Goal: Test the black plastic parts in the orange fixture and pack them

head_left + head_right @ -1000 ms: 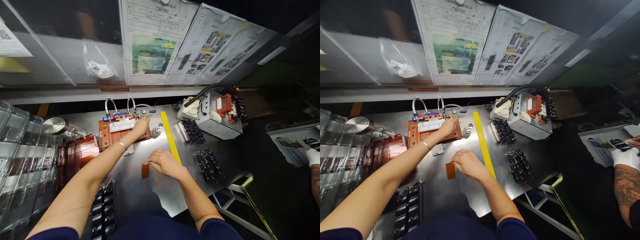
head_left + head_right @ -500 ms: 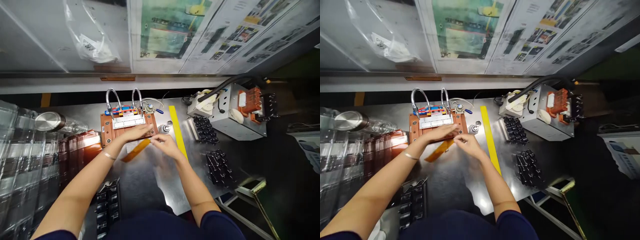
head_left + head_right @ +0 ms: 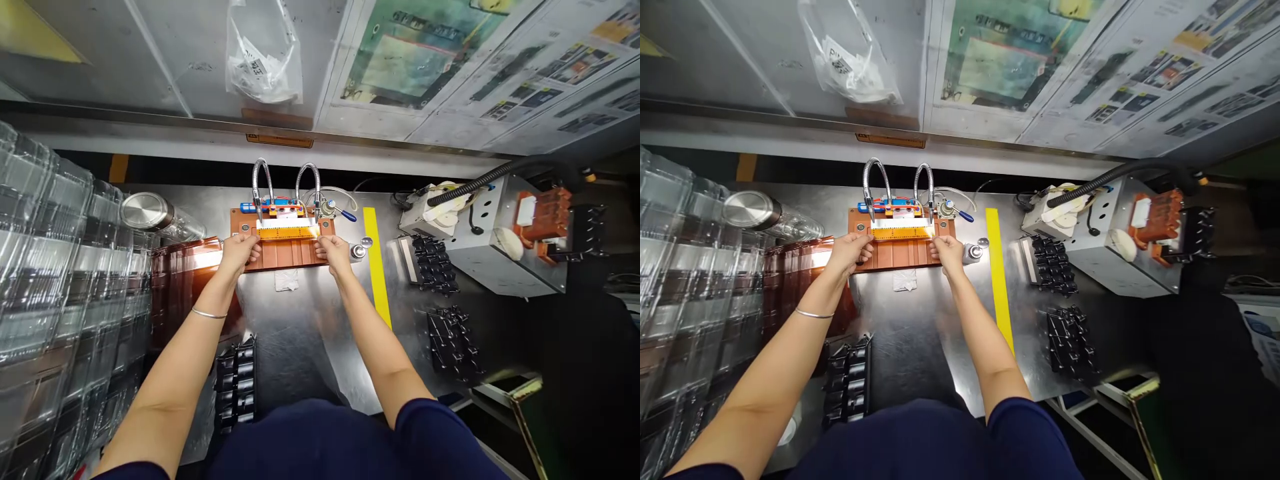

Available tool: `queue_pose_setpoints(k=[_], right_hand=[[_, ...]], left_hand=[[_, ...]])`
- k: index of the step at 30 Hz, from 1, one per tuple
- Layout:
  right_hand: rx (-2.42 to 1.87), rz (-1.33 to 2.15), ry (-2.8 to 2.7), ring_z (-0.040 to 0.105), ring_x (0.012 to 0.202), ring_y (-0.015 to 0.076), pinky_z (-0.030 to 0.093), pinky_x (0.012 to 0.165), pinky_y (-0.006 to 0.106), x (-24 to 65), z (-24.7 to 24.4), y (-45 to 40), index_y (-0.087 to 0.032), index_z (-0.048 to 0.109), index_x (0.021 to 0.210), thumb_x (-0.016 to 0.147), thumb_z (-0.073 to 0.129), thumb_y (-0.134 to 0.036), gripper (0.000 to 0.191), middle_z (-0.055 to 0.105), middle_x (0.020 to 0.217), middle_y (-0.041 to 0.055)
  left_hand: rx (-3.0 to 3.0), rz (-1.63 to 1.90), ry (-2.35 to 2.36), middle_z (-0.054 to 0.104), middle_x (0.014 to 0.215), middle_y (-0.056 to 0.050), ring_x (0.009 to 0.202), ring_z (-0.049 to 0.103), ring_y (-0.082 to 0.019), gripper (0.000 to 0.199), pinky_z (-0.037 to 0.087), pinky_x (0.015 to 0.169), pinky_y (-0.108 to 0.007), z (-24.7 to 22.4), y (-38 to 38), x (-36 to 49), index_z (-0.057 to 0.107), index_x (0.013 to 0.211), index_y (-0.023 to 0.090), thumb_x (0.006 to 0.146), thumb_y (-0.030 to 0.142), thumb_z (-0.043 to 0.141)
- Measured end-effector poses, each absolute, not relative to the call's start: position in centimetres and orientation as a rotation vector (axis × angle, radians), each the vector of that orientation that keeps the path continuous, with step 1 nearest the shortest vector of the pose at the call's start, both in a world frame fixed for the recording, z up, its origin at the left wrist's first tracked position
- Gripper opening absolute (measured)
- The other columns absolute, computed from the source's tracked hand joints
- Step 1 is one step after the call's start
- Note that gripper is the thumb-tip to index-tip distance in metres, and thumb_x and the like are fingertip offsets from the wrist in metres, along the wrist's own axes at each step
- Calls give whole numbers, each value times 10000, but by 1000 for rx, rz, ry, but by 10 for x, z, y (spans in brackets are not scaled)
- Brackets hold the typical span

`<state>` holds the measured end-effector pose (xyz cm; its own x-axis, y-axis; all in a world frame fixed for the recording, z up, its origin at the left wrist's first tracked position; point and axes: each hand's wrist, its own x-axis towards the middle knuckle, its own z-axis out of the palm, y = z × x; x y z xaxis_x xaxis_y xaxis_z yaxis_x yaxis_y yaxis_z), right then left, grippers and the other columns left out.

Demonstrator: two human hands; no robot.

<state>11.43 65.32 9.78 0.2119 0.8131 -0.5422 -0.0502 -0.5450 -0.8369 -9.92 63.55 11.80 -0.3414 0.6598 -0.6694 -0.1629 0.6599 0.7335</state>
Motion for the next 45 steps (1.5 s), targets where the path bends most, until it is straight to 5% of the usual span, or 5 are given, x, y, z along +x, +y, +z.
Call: queue_pose_setpoints(k=[24, 29, 36, 41, 45], right_hand=[[-1860, 1479, -734, 481, 356, 43, 375, 345, 124, 116, 93, 669, -173, 491, 577, 746, 637, -158, 224, 562, 447, -60], [-1885, 1603, -724, 500, 347, 60, 400, 325, 142, 132, 99, 672, -164, 498, 593, 753, 730, -232, 290, 598, 467, -18], [-1830, 1957, -1069, 593, 433, 105, 464, 358, 190, 93, 100, 536, -182, 500, 1082, 768, 703, -475, 475, 633, 641, -42], [-1726, 2179, -2054, 697, 834, 309, 568, 739, 437, 34, 92, 390, -175, 406, 1341, 563, 746, -672, 984, 699, 972, 109], [-1862, 1880, -2103, 670, 924, 327, 535, 806, 438, 27, 86, 367, -138, 560, 1178, 644, 727, -550, 695, 696, 1031, 129]], left_hand=[[483, 936, 1824, 484, 385, 55, 316, 401, -60, 169, 284, 311, -145, 104, 642, -100, 495, 547, 169, 664, 170, 617], [402, 909, 1695, 567, 468, 16, 378, 506, -66, 139, 408, 375, -142, 106, 641, -107, 559, 614, 126, 720, 137, 648], [429, 989, 1618, 670, 672, -18, 502, 610, -74, 59, 497, 460, -154, 122, 592, -126, 604, 784, 114, 821, 159, 595], [434, 964, 1683, 656, 681, -17, 454, 569, -68, 80, 456, 423, -160, 127, 538, -125, 590, 763, 123, 818, 171, 557], [446, 976, 1665, 648, 673, -16, 468, 577, -85, 58, 463, 440, -183, 132, 507, -130, 598, 755, 130, 765, 187, 590]])
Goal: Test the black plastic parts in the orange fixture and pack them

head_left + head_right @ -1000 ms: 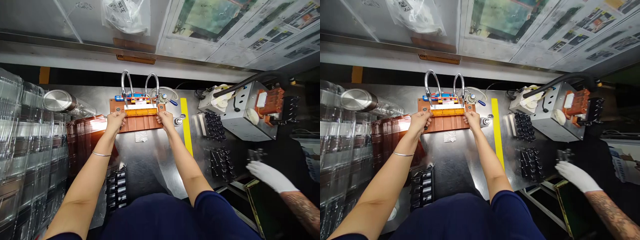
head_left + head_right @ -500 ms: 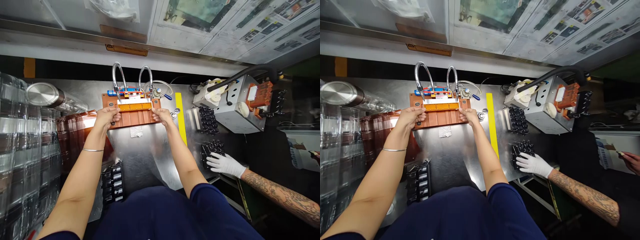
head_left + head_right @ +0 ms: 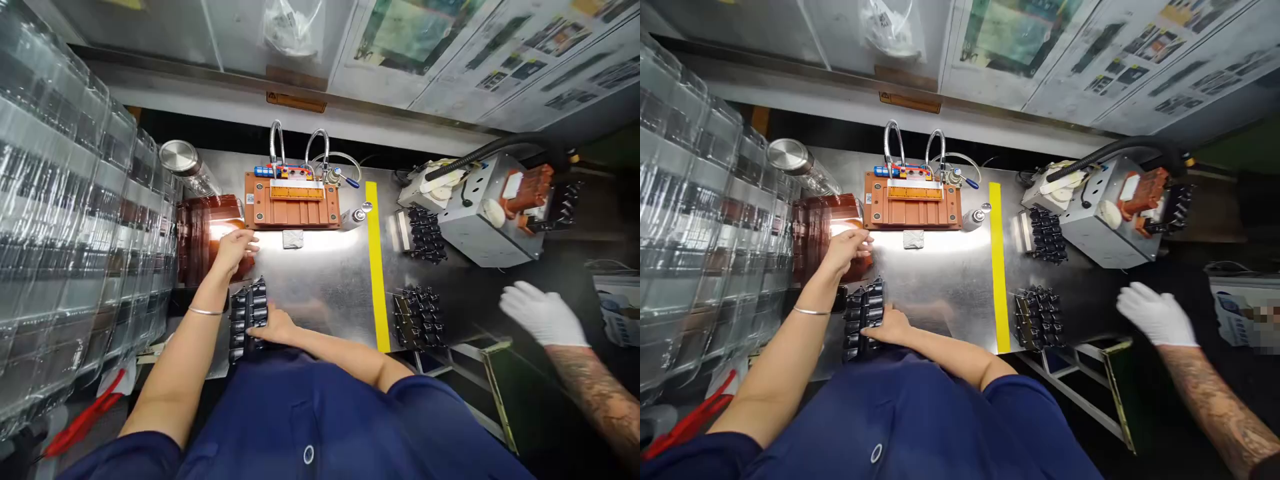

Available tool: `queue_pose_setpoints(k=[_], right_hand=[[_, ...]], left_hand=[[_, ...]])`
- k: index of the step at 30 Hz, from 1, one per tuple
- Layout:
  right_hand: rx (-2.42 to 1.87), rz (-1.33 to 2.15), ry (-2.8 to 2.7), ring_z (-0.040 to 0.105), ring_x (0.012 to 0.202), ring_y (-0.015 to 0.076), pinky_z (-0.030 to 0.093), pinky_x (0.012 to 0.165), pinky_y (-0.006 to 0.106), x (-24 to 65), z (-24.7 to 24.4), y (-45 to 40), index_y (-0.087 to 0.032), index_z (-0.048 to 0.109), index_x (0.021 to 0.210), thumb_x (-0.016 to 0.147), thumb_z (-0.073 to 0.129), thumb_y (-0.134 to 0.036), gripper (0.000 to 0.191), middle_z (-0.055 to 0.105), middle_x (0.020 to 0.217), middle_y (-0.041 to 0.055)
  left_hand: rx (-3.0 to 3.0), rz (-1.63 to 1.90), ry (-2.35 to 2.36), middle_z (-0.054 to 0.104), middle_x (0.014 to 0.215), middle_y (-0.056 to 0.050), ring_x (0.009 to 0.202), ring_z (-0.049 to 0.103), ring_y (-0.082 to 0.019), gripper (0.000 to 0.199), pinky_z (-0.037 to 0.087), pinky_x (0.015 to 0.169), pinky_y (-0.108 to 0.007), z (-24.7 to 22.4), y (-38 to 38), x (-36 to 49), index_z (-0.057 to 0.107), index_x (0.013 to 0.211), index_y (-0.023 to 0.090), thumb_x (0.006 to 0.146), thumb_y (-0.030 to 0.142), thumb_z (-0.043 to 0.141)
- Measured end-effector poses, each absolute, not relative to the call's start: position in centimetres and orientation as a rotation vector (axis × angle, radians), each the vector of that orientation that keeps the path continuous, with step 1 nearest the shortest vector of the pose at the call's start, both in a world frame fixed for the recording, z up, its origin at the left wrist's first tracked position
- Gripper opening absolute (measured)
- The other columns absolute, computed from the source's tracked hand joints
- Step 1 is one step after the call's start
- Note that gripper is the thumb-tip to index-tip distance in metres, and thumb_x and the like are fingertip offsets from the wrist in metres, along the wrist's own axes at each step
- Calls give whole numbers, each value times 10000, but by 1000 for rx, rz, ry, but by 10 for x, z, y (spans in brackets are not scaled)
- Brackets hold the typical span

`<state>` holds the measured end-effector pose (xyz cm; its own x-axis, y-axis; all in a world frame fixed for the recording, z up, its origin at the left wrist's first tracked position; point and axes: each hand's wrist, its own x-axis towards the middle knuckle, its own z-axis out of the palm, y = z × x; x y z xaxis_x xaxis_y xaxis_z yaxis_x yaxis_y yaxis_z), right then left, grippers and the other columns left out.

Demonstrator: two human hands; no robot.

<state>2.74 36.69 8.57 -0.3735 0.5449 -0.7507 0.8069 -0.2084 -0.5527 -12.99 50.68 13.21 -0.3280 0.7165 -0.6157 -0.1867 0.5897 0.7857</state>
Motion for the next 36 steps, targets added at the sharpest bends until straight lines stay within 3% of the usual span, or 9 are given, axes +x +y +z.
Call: queue_pose_setpoints(k=[2, 4, 8, 13, 19, 23, 28, 31, 36], right_hand=[[1730, -1632, 1840, 683, 840, 264, 542, 748, 367, 45, 90, 386, -138, 627, 1039, 762, 641, -419, 395, 718, 919, 89], [1831, -1604, 1909, 683, 812, 222, 538, 738, 327, 69, 101, 417, -142, 638, 1029, 824, 566, -321, 282, 722, 894, 69], [1909, -1147, 2446, 643, 1015, 261, 496, 897, 397, 106, 127, 495, -143, 594, 1196, 813, 590, -267, 403, 691, 1106, 114], [1651, -552, 2914, 425, 1330, 248, 258, 1125, 498, 110, 114, 568, -165, 571, 1262, 871, 490, -128, 400, 545, 1367, 111], [1574, -420, 2911, 391, 1344, 262, 284, 1110, 493, 123, 89, 602, -182, 587, 1247, 914, 492, -204, 347, 527, 1385, 93], [1942, -306, 2562, 420, 1285, 267, 384, 1039, 430, 148, 110, 640, -140, 541, 1295, 932, 474, -233, 381, 518, 1370, 134], [2076, -158, 2215, 474, 1147, 317, 419, 911, 466, 172, 129, 695, -64, 512, 1296, 942, 432, -155, 374, 562, 1263, 223], [2035, -191, 2174, 504, 1090, 298, 409, 885, 447, 181, 129, 723, -73, 615, 1142, 922, 397, -64, 310, 647, 1072, 213], [2030, -213, 2191, 489, 1102, 282, 388, 906, 437, 189, 134, 747, -102, 612, 1142, 919, 347, -44, 351, 620, 1131, 201]], left_hand=[[475, 996, 1663, 648, 673, -17, 487, 584, -91, 101, 480, 467, -196, 133, 495, -138, 601, 751, 132, 747, 232, 608], [542, 1040, 1699, 654, 686, -23, 525, 604, -108, 169, 505, 503, -221, 133, 488, -146, 616, 772, 131, 736, 296, 620], [995, 1263, 1904, 703, 866, -73, 774, 665, -185, 278, 556, 679, -323, 133, 491, -140, 667, 897, 150, 794, 391, 577], [2024, 1139, 1767, 705, 1064, -116, 1046, 618, -252, 225, 473, 933, -444, 118, 525, -99, 692, 969, 182, 866, 332, 560], [2372, 685, 1673, 668, 1185, -141, 1123, 588, -306, 260, 451, 947, -496, 80, 582, -82, 687, 1051, 177, 904, 233, 480], [2342, 660, 1671, 622, 1262, -160, 1224, 524, -319, 344, 398, 1026, -526, 67, 609, -81, 658, 1153, 152, 913, 191, 415], [2269, 654, 1679, 569, 1326, -173, 1316, 436, -329, 401, 314, 1088, -575, 58, 613, -77, 609, 1242, 145, 911, 153, 384], [2274, 650, 1692, 564, 1331, -174, 1322, 429, -329, 385, 305, 1098, -561, 56, 609, -75, 615, 1225, 123, 917, 156, 385], [2234, 693, 1667, 578, 1321, -159, 1310, 448, -313, 368, 316, 1089, -559, 61, 609, -78, 617, 1214, 156, 932, 212, 387]])
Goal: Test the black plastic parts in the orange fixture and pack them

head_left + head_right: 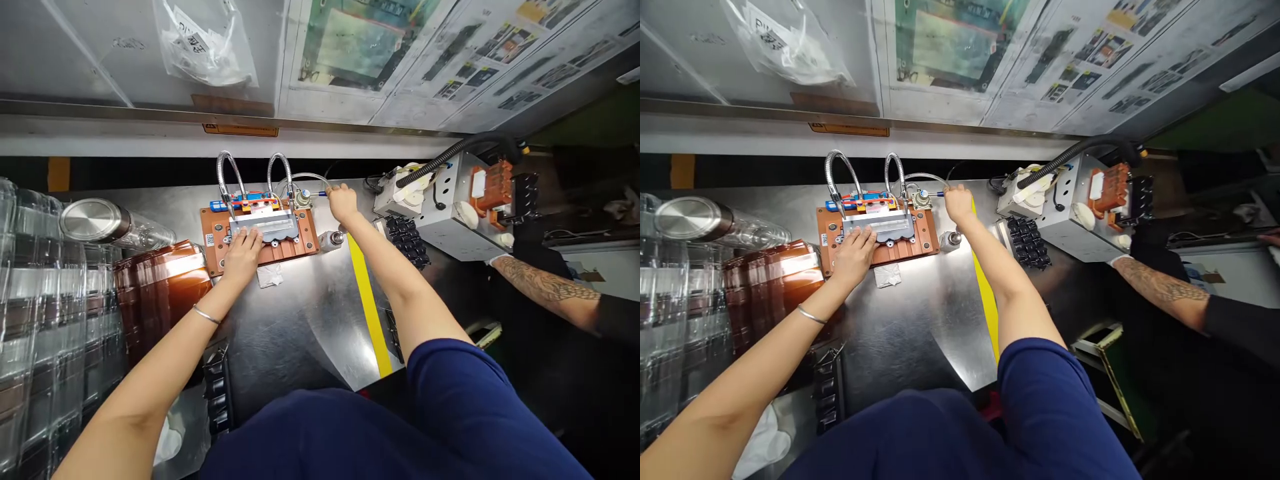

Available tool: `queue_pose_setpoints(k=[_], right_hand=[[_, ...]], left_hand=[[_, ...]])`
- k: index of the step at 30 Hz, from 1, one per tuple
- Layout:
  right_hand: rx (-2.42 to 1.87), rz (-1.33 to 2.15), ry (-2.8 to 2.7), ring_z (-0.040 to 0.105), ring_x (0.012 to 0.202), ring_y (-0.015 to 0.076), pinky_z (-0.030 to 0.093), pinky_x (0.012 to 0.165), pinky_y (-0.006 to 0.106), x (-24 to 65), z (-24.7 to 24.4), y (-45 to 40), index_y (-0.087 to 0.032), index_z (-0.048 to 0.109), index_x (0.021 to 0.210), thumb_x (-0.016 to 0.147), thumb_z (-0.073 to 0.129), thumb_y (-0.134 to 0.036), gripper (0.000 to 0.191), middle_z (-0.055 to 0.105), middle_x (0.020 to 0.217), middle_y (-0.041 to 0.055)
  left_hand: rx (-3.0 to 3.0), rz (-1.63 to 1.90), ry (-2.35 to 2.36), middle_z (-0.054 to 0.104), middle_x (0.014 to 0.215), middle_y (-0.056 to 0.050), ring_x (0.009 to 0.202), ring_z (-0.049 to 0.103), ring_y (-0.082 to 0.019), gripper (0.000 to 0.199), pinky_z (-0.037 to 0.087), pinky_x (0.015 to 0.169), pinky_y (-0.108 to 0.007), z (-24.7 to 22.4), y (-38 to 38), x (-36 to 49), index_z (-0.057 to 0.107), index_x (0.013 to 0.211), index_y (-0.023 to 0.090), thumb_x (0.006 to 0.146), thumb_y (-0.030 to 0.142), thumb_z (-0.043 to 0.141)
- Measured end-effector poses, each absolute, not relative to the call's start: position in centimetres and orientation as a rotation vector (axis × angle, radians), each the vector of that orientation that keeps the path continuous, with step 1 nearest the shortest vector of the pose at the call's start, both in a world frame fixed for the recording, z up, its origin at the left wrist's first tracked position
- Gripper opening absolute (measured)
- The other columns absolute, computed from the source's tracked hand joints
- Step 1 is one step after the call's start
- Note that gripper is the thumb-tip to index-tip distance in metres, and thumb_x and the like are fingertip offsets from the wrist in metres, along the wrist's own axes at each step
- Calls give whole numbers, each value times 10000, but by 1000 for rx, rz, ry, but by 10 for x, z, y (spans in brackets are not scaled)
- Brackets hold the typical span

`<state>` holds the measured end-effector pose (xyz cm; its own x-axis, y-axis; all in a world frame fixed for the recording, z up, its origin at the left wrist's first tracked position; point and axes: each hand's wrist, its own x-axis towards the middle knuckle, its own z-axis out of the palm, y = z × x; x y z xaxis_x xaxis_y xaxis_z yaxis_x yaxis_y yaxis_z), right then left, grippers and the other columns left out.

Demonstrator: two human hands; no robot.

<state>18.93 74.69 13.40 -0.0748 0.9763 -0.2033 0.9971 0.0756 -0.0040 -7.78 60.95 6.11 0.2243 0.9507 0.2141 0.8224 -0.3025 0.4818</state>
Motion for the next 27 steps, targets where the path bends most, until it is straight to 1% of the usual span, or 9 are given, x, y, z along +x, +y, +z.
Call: queue_pose_setpoints(k=[3, 5, 9, 13, 16, 20, 23, 25, 27], right_hand=[[2086, -213, 2199, 494, 1111, 267, 395, 912, 415, 175, 133, 732, -51, 567, 1201, 944, 342, -87, 343, 593, 1167, 221], [2120, -287, 2231, 546, 1058, 248, 432, 884, 377, 157, 125, 709, -76, 540, 1246, 967, 352, -172, 350, 614, 1149, 189], [2216, -810, 2360, 625, 977, 240, 500, 844, 357, 123, 106, 652, -170, 469, 1334, 932, 416, -267, 417, 658, 1118, 109], [2293, -1277, 2400, 627, 1000, 192, 530, 811, 301, 126, 107, 586, -153, 337, 1415, 843, 454, -186, 585, 618, 1199, 119], [2277, -1529, 2504, 596, 1054, 170, 534, 798, 274, 143, 119, 536, -180, 464, 1306, 788, 426, -131, 522, 581, 1229, 108], [2207, -1394, 2373, 616, 972, 194, 523, 772, 281, 138, 142, 477, -154, 585, 1094, 757, 407, -86, 387, 640, 1062, 107], [1952, -1453, 2267, 653, 813, 208, 506, 733, 292, 107, 169, 433, -167, 576, 1095, 802, 470, -141, 313, 691, 855, 67], [1605, -1800, 2294, 663, 748, 196, 502, 704, 277, 86, 190, 408, -187, 566, 1125, 816, 542, -220, 312, 698, 799, 41], [1115, -2314, 2175, 664, 674, 171, 509, 665, 276, 75, 210, 392, -195, 529, 1212, 816, 599, -331, 425, 705, 816, 36]], left_hand=[[2118, 754, 1678, 624, 1260, -160, 1247, 513, -305, 362, 359, 1069, -526, 69, 615, -85, 640, 1162, 166, 932, 330, 414], [1927, 813, 1880, 582, 1304, -191, 1261, 488, -339, 414, 338, 1068, -562, 75, 620, -89, 617, 1180, 148, 899, 414, 470], [1416, 765, 2251, 449, 1395, -285, 1323, 374, -441, 583, 261, 1046, -672, 85, 616, -88, 562, 1193, 96, 755, 470, 648], [1342, 811, 2138, 621, 1169, -212, 1133, 575, -351, 563, 450, 946, -548, 98, 555, -80, 518, 1168, 132, 707, 402, 696], [1620, 1029, 2002, 647, 1062, -122, 984, 641, -258, 488, 524, 856, -433, 114, 485, -80, 492, 1177, 186, 735, 302, 665], [2330, 1323, 1555, 639, 1003, -93, 1040, 614, -238, 441, 511, 897, -419, 141, 420, -83, 530, 1145, 214, 739, 42, 532], [2579, 1361, 1444, 646, 991, -82, 1050, 612, -230, 494, 526, 876, -394, 157, 403, -85, 529, 1166, 237, 742, -12, 489], [2662, 1329, 1446, 663, 984, -74, 1043, 621, -226, 478, 536, 868, -386, 169, 393, -90, 528, 1171, 248, 762, 4, 490], [2696, 1283, 1470, 678, 1018, -77, 1064, 619, -229, 475, 543, 872, -393, 192, 380, -104, 512, 1198, 252, 779, 28, 498]])
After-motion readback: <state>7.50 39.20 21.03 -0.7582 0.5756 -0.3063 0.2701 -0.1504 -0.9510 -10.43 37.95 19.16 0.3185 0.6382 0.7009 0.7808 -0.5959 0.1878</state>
